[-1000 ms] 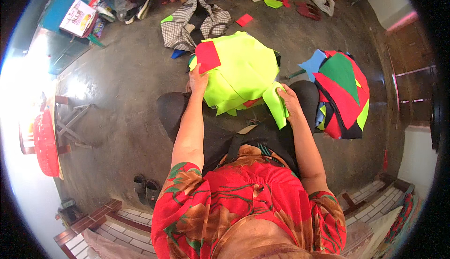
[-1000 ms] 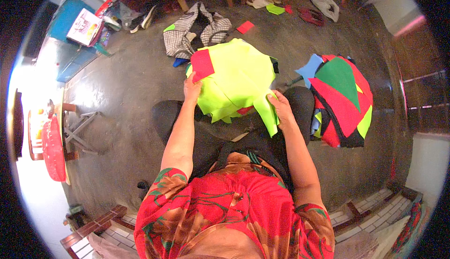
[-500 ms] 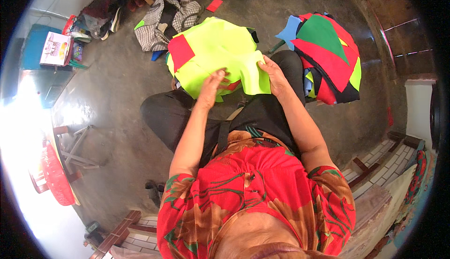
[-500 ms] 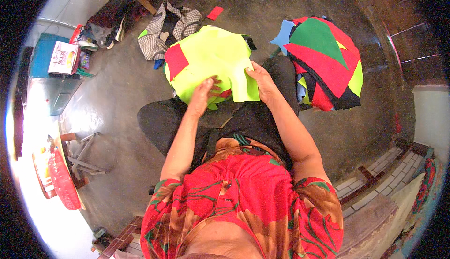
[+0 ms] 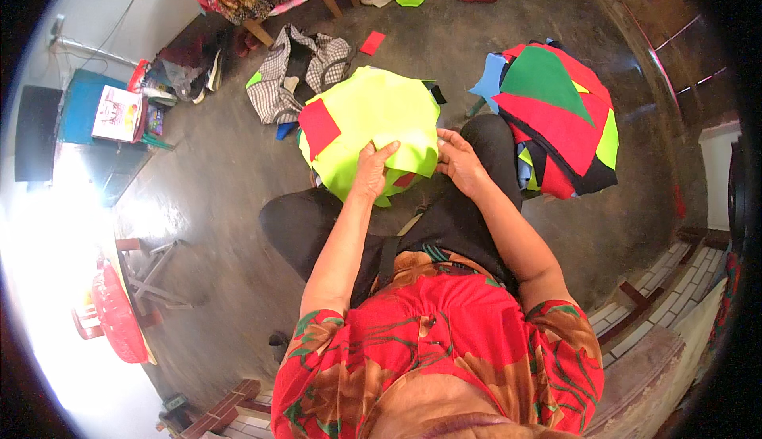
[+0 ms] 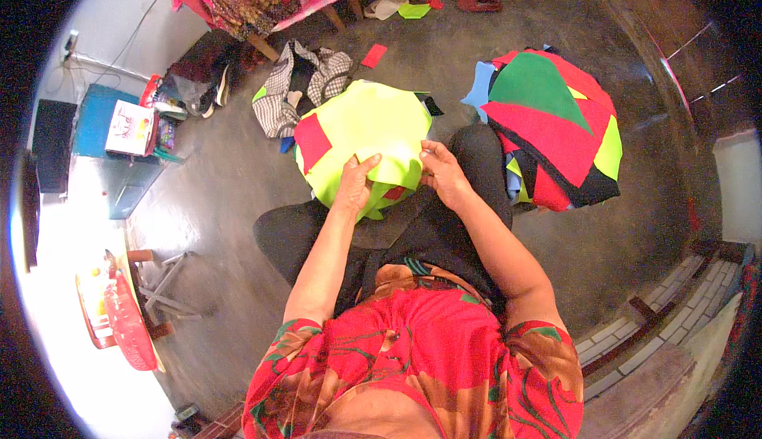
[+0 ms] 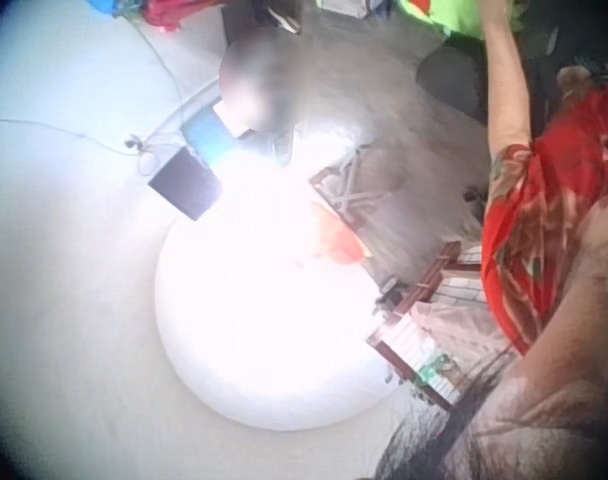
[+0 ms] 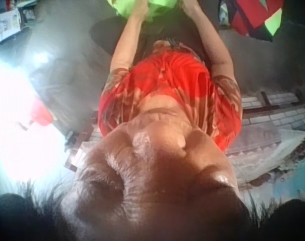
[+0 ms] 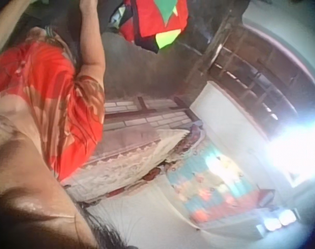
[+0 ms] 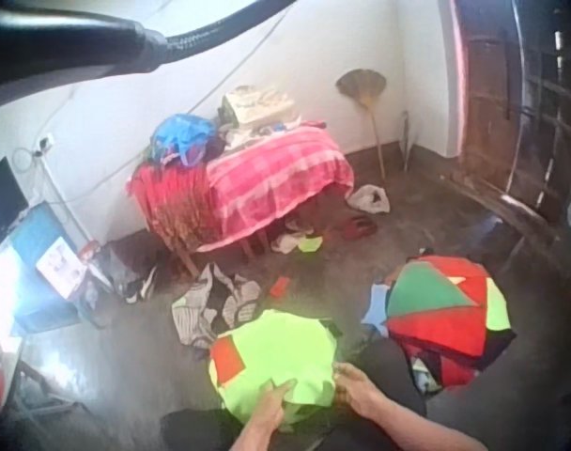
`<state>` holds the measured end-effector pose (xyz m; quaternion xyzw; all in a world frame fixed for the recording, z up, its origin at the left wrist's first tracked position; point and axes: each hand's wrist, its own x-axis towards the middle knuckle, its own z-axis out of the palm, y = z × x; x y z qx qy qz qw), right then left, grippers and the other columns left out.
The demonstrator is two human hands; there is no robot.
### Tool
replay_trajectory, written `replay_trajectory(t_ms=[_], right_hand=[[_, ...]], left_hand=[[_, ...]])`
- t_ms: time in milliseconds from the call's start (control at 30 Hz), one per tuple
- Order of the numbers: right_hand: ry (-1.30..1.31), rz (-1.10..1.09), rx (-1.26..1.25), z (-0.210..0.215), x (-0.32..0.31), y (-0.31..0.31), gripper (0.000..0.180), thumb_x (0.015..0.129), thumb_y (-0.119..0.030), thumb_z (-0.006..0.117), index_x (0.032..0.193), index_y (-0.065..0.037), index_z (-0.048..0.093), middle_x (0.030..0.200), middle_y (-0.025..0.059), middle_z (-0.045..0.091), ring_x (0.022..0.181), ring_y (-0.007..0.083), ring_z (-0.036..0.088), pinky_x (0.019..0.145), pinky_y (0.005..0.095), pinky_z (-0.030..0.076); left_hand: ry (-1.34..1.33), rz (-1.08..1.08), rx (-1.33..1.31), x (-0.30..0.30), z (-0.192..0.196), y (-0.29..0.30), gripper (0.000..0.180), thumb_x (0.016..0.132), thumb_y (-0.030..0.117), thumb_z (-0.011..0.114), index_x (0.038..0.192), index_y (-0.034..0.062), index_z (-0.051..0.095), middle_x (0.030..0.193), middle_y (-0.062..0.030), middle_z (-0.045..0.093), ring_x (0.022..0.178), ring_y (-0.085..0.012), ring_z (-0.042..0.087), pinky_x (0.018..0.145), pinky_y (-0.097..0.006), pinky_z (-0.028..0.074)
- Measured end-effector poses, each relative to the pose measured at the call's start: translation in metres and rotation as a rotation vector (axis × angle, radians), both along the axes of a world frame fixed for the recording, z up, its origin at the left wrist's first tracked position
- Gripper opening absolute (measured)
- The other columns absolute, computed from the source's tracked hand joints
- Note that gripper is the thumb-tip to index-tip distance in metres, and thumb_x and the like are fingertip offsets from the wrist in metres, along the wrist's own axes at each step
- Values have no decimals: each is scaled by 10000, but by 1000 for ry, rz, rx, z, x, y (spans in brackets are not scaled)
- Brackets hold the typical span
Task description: The person sits on the floor and assembles a colorful fabric object by hand, picking up and placing various colored fabric pieces onto a base. The person repeatedly adjusts and layers the pieces to form a patterned surface.
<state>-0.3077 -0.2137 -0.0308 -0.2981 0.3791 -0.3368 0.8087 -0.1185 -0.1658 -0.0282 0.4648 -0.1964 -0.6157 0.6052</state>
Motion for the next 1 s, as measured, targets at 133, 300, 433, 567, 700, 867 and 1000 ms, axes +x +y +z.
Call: replay_trajectory(t_ms=[133,300,433,567,700,867,1000], right_hand=[[47,-29,13,9,1,1,410,922,-207,526,1279,-66,382,1076,70,581,907,151,571,778,319,484],[16,74,-5,20,-5,-1,388,907,-204,539,1244,-62,409,1049,84,594,880,143,577,763,289,468],[-16,123,21,16,-5,-3,292,908,-203,544,1165,-83,475,992,63,616,829,122,591,721,265,467],[-7,147,24,17,1,-2,252,903,-201,527,1124,-82,508,950,56,615,793,115,594,700,257,471],[12,124,24,14,-4,-3,248,898,-205,546,1112,-82,523,941,58,623,778,122,599,688,259,474],[13,120,23,9,0,-3,266,884,-228,578,1098,-77,532,945,63,629,788,135,610,695,263,477],[-66,150,-4,-1,-3,-4,262,889,-236,572,1097,-83,526,937,57,621,790,132,617,678,256,483]], left_hand=[[-81,48,-125,19,14,-53,405,814,100,664,1180,27,507,1093,-68,604,991,-196,590,871,-352,491],[-30,33,-215,32,43,-107,381,825,124,657,1166,34,512,1077,-71,607,937,-192,608,819,-360,512],[-176,116,-81,36,26,-121,380,829,108,641,1169,11,503,1053,-88,598,865,-194,616,682,-348,536],[-471,131,275,55,-31,-108,406,831,102,621,1191,-11,473,1025,-98,591,828,-193,611,614,-326,527],[-481,77,250,49,-46,-91,455,824,113,629,1220,-13,443,1011,-106,590,831,-183,603,594,-295,514],[-1215,101,-49,52,-50,-65,410,770,104,656,1154,50,522,1202,-154,522,1139,-291,482,952,-420,389],[-1688,20,-221,30,-25,-46,432,756,151,667,1161,81,534,1415,-120,344,1344,-326,257,1056,-502,260]])
